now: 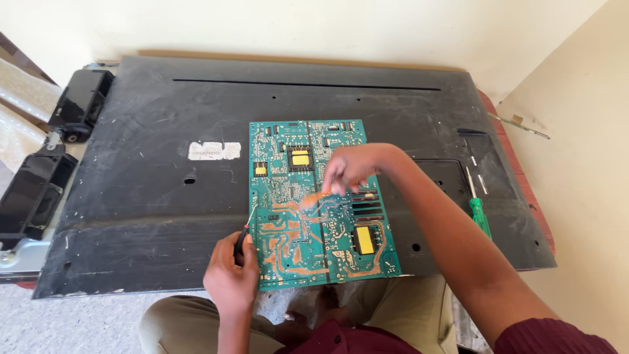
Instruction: The person scrubs a green circuit board with a toothbrush and a white marker, focusing on the copper traces and components. They repeatedly scrub different areas of the board, occasionally switching between the toothbrush and the marker.
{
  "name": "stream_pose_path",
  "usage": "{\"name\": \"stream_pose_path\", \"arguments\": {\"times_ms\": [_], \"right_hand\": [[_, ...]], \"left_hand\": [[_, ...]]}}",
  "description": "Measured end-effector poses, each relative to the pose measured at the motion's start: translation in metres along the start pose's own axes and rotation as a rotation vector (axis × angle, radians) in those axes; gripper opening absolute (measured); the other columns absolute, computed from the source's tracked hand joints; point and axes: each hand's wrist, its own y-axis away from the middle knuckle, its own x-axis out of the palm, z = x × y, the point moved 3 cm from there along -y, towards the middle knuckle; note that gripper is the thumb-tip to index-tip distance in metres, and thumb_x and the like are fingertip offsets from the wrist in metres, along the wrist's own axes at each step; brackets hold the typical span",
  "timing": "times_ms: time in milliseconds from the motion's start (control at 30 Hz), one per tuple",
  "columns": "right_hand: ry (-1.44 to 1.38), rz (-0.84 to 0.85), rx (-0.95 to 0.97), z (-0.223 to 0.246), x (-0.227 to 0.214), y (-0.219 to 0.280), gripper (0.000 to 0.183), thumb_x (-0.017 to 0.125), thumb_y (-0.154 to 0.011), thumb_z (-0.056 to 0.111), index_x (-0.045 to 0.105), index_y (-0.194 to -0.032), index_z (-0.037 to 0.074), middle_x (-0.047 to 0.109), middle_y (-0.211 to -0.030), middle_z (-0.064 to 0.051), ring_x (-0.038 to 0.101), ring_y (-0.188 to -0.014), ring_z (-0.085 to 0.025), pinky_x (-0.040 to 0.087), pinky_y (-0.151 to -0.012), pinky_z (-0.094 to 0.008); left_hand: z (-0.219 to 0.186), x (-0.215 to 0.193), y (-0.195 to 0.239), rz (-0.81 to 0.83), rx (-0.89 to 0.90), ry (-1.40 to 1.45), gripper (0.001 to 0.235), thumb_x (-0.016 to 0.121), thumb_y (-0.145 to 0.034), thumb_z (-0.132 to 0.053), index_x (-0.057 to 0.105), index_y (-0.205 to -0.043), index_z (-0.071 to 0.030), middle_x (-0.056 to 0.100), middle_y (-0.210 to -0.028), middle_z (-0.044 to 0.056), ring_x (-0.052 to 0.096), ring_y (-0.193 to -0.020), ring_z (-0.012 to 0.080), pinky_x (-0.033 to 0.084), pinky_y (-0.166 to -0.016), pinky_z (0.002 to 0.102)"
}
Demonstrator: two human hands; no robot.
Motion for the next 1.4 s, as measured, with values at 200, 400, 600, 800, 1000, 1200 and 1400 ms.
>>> {"name": "stream_pose_path", "arguments": {"times_ms": [200,400,600,800,1000,1200,1400], "right_hand": [[0.025,0.017,-0.004,0.0,-0.005,0.001,0.03,0.075,-0.085,0.009,0.079,-0.114,0.008,0.077,-0.082,-0.004,0.064,-0.058,-0.009,0.044,-0.046,-0.026],[0.127,0.02,0.157,0.013,-0.008,0.0,0.027,0.076,-0.084,0.013,0.079,-0.111,0.012,0.079,-0.086,-0.005,0.067,-0.06,-0.01,0.049,-0.05,-0.025],[0.168,-0.038,-0.035,0.05,0.009,-0.027,0.021,0.075,-0.082,0.008,0.081,-0.102,0.009,0.082,-0.093,-0.009,0.073,-0.064,-0.011,0.055,-0.053,-0.027],[0.233,-0.02,-0.008,0.068,0.015,-0.053,0.02,0.07,-0.08,0.0,0.082,-0.093,0.007,0.083,-0.096,-0.009,0.075,-0.066,-0.015,0.054,-0.052,-0.03],[0.223,-0.043,-0.04,0.072,0.023,-0.05,0.025,0.067,-0.079,-0.001,0.082,-0.097,0.008,0.081,-0.097,-0.008,0.076,-0.066,-0.015,0.057,-0.053,-0.032],[0.229,-0.07,-0.054,0.057,0.038,-0.033,0.019,0.074,-0.085,0.009,0.08,-0.102,0.007,0.082,-0.099,-0.008,0.075,-0.067,-0.015,0.057,-0.057,-0.03],[0.191,-0.08,-0.113,0.051,0.055,-0.02,0.013,0.068,-0.088,0.009,0.078,-0.096,0.009,0.081,-0.099,-0.008,0.078,-0.068,-0.015,0.061,-0.058,-0.029]], "left_hand": [[0.001,0.0,-0.001,-0.002,0.017,-0.003,0.017,0.073,-0.092,-0.018,0.074,-0.104,-0.006,0.07,-0.086,0.005,0.063,-0.059,0.0152,0.05,-0.055,0.032],[0.003,0.0,0.0,0.02,0.003,-0.014,0.017,0.073,-0.092,-0.018,0.075,-0.104,-0.006,0.07,-0.085,0.005,0.063,-0.059,0.016,0.05,-0.055,0.033],[0.0,-0.001,-0.001,0.011,-0.006,0.004,0.018,0.072,-0.092,-0.019,0.074,-0.105,-0.006,0.071,-0.086,0.005,0.064,-0.059,0.0168,0.051,-0.055,0.032],[0.0,-0.002,-0.002,0.008,-0.033,-0.003,0.017,0.073,-0.092,-0.02,0.075,-0.102,-0.007,0.071,-0.084,0.007,0.065,-0.059,0.0203,0.052,-0.057,0.035],[0.001,-0.003,-0.002,-0.021,0.004,-0.006,0.017,0.073,-0.091,-0.02,0.075,-0.103,-0.007,0.071,-0.085,0.008,0.067,-0.062,0.0234,0.053,-0.059,0.037],[0.001,-0.002,0.0,-0.027,0.022,0.006,0.016,0.073,-0.092,-0.019,0.074,-0.102,-0.007,0.071,-0.086,0.007,0.067,-0.062,0.0222,0.053,-0.06,0.036],[0.003,0.0,0.003,0.01,-0.059,0.018,0.016,0.072,-0.091,-0.017,0.075,-0.102,-0.007,0.072,-0.087,0.007,0.066,-0.06,0.0222,0.053,-0.059,0.036]]}}
